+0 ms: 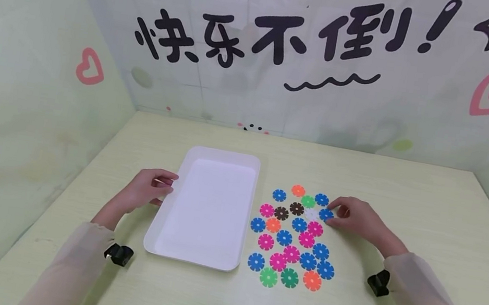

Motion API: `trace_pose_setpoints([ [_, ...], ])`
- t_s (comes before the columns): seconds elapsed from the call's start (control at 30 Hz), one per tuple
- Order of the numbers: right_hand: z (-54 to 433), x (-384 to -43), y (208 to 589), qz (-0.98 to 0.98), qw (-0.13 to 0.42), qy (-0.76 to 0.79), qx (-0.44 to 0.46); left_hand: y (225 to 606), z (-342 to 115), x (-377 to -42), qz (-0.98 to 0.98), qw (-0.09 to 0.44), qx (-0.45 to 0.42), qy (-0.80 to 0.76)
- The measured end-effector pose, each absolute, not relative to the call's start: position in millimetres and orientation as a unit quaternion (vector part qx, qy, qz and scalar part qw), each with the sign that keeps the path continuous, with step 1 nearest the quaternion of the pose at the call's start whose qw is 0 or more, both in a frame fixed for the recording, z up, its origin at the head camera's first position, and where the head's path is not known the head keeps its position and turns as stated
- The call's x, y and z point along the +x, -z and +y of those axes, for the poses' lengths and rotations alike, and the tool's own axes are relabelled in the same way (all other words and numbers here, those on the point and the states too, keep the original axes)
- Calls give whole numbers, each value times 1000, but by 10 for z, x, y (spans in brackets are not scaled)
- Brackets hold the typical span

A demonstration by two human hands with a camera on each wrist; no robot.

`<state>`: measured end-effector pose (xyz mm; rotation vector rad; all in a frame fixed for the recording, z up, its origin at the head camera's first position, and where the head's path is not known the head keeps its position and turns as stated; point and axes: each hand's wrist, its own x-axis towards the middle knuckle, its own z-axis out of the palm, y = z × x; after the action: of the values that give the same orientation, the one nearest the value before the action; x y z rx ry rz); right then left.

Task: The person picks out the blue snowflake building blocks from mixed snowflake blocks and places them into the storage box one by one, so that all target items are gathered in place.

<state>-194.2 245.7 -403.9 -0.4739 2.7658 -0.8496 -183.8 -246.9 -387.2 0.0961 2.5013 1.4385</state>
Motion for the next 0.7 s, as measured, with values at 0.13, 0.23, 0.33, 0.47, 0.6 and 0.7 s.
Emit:
trace_pose_setpoints([
  [0.13,2437,-1937,4026,939,105,289,-156,3877,-2475,-1841,859,129,32,-494],
  [0.23,2429,-1937,4024,938,107,291,-155,3880,-2475,-1841,859,129,31,-494],
  [0.33,2427,-1936,4028,938,106,293,-156,3885,-2474,-1840,859,129,31,-495],
  [0.47,2423,-1930,4041,939,97,292,-153,3887,-2469,-1836,857,127,32,-498],
  [0.6,2409,-1920,4059,940,84,293,-151,3886,-2465,-1829,855,125,32,-502],
  [0.7,2396,-1912,4069,940,73,295,-154,3887,-2464,-1826,856,124,33,-501],
])
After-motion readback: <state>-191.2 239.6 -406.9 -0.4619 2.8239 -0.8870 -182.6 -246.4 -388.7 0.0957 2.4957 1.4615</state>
